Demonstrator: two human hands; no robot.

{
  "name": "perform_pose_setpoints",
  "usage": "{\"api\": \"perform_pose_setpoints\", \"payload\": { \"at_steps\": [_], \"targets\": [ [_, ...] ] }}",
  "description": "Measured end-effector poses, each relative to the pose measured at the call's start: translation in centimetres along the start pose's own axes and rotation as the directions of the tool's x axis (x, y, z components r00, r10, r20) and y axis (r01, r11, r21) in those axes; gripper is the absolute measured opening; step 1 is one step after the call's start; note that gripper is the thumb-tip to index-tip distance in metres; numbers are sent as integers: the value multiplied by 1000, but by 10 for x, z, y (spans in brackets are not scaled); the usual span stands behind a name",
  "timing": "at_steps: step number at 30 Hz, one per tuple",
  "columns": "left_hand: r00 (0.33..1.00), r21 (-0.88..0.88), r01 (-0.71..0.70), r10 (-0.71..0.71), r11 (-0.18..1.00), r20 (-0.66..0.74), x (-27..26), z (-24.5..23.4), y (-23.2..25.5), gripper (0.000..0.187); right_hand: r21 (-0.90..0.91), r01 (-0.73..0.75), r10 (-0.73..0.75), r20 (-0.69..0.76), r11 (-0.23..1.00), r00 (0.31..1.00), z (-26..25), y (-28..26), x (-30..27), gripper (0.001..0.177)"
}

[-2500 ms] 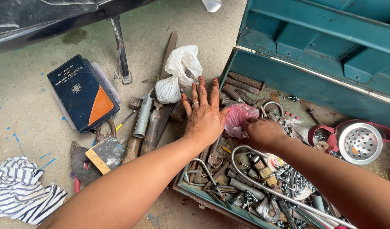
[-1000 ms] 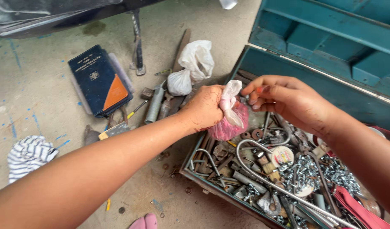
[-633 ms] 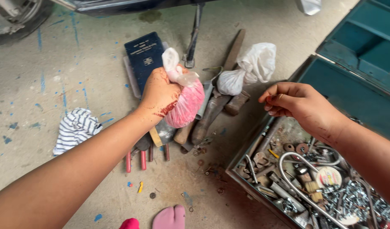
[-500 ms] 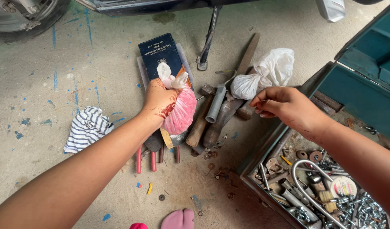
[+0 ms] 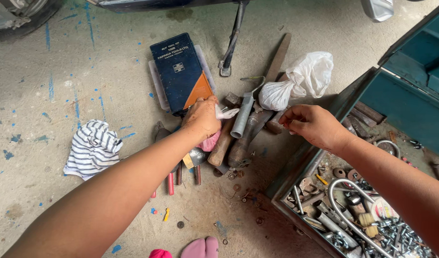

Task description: The person sorts through a cluttered teal toolbox, picking up various tools and metal parts one by one and placing them on the floor beside the box. They handle pliers, hammers, metal hooks, and small hardware pieces, gradually clearing space inside the toolbox.

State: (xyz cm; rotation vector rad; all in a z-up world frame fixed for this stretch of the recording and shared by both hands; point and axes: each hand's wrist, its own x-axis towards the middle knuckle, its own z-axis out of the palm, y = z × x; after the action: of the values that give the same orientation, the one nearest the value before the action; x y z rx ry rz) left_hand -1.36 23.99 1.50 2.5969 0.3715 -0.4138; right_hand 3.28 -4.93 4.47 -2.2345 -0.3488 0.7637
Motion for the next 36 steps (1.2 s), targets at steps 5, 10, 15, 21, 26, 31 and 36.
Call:
{"api": "perform_pose_setpoints", "payload": {
  "at_steps": [5,10,15,21,26,31,36],
  "targets": [
    [977,38,-157,160,987,-141,-10,-7,51,58,92,46,-40,-67,995,997,-36,34,-20,26],
    [859,45,-458,455,888,-234,-12,29,120,57,92,-100,121,-253,991,960,-82,85,-55,27],
    [814,78,-572,577,817,-73,-14,87,175,74,-185,-318,246,-331,930,911,-93,131,-80,29],
    [942,-21,-335,335,942,-17,-7,147,207,77,-844,-98,142,-26,528,990,-52,152,-63,51],
    [930,24,-362,362,932,-63,-2,158,198,75,-735,7,163,160,678,973,2,127,-42,57],
    [936,12,-350,350,937,-34,-5,156,199,73,-842,66,276,248,535,929,15,127,-42,32],
    [933,10,-359,359,933,-29,-7,148,202,71,-864,167,24,202,475,979,26,137,-25,25]
  ]
}}
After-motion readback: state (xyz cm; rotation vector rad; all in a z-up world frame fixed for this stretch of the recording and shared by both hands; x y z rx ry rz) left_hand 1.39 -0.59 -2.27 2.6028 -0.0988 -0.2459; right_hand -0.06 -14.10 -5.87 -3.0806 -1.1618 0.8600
